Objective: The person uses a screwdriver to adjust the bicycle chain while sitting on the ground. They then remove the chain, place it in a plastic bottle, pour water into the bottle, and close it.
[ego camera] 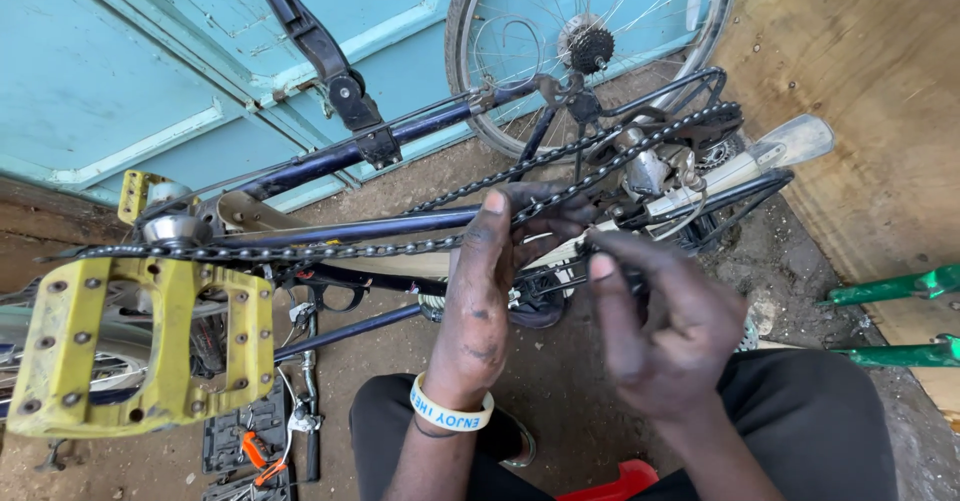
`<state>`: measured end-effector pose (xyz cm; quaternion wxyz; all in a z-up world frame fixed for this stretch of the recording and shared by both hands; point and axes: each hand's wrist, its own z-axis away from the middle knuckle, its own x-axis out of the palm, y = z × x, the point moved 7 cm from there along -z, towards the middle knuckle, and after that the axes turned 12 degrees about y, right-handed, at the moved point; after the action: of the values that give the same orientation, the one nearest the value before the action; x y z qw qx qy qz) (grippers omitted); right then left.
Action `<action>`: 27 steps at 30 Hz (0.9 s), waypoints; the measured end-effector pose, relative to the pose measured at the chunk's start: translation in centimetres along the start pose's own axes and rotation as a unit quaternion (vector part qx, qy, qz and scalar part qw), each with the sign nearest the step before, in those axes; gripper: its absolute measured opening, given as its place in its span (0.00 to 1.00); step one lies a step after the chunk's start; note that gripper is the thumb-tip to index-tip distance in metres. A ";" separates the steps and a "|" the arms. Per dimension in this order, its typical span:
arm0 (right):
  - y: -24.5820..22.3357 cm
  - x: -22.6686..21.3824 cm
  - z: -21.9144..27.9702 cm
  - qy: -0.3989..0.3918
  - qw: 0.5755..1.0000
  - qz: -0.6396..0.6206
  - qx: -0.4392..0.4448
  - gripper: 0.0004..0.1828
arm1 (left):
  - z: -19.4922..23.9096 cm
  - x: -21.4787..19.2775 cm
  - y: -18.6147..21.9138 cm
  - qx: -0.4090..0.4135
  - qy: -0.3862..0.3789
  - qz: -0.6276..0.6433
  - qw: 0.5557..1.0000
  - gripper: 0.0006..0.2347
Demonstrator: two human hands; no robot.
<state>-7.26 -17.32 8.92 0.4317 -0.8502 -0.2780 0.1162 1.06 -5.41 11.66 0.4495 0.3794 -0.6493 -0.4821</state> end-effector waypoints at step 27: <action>-3.5 1.4 -5.2 -0.099 0.987 0.043 -0.119 0.13 | -2.7 -1.3 2.7 0.342 0.050 -0.658 0.669 0.06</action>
<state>-5.19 -18.35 14.87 0.2919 -0.8910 -0.2946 0.1846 3.88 -4.36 14.37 -0.1135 0.8588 -0.3272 -0.3774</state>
